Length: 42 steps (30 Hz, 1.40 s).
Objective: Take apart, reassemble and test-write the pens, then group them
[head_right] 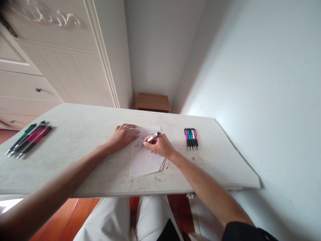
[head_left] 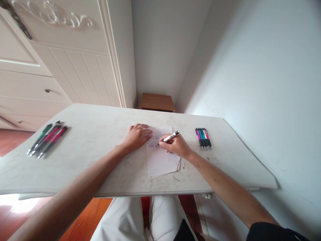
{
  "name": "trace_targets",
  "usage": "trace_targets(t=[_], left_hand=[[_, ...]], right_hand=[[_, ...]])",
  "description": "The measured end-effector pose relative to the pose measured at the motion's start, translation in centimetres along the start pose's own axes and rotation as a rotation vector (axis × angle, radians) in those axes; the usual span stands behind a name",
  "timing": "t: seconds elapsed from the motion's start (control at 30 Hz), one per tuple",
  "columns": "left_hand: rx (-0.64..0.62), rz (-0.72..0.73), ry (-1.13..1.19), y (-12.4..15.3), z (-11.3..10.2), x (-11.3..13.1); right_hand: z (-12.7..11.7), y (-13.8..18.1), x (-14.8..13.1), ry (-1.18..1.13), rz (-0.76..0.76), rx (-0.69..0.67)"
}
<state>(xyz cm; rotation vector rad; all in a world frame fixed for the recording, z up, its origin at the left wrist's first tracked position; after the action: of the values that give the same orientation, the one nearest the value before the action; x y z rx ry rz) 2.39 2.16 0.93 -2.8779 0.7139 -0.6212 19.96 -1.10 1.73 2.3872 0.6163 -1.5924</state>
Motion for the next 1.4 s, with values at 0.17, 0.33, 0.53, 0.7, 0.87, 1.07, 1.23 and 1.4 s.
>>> trace_targets(t=[0.17,0.33,0.53,0.7,0.87,1.07,1.23,1.4], left_hand=[[-0.005,-0.004,-0.008,-0.1,0.0,0.0],[0.005,0.005,-0.005,0.0,0.0,0.0],[0.011,0.007,0.002,0.0,0.0,0.0],[0.012,0.007,0.002,0.0,0.0,-0.1],[0.008,0.002,0.005,0.0,-0.2,0.1],[0.001,0.005,0.012,0.0,-0.2,0.2],[0.003,0.005,0.006,0.0,-0.1,0.1],[-0.002,0.016,0.002,-0.1,-0.1,0.1]], right_hand=[[-0.6,0.0,-0.7,0.102,-0.062,0.052],[-0.2,0.1,-0.8,0.066,-0.034,-0.018],[-0.3,0.2,-1.2,0.119,-0.064,-0.017],[-0.4,0.2,-0.9,0.131,-0.032,-0.033],[0.0,0.0,0.1,-0.046,-0.003,-0.020],[-1.0,-0.2,-0.4,-0.028,-0.048,0.086],[-1.2,-0.2,-0.3,0.084,-0.040,0.066],[-0.7,-0.2,-0.2,0.116,-0.064,0.032]])
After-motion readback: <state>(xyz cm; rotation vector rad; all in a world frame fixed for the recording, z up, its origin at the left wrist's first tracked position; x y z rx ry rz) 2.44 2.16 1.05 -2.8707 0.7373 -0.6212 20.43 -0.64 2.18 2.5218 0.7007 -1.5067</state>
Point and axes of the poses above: each hand's wrist, its own y-axis away from the middle knuckle, its own z-axis out of the palm, x = y × z, the point moved 6 cm from there along -y, towards the middle knuckle, and after that the axes turned 4 degrees about -x, right-handed, at the moved point
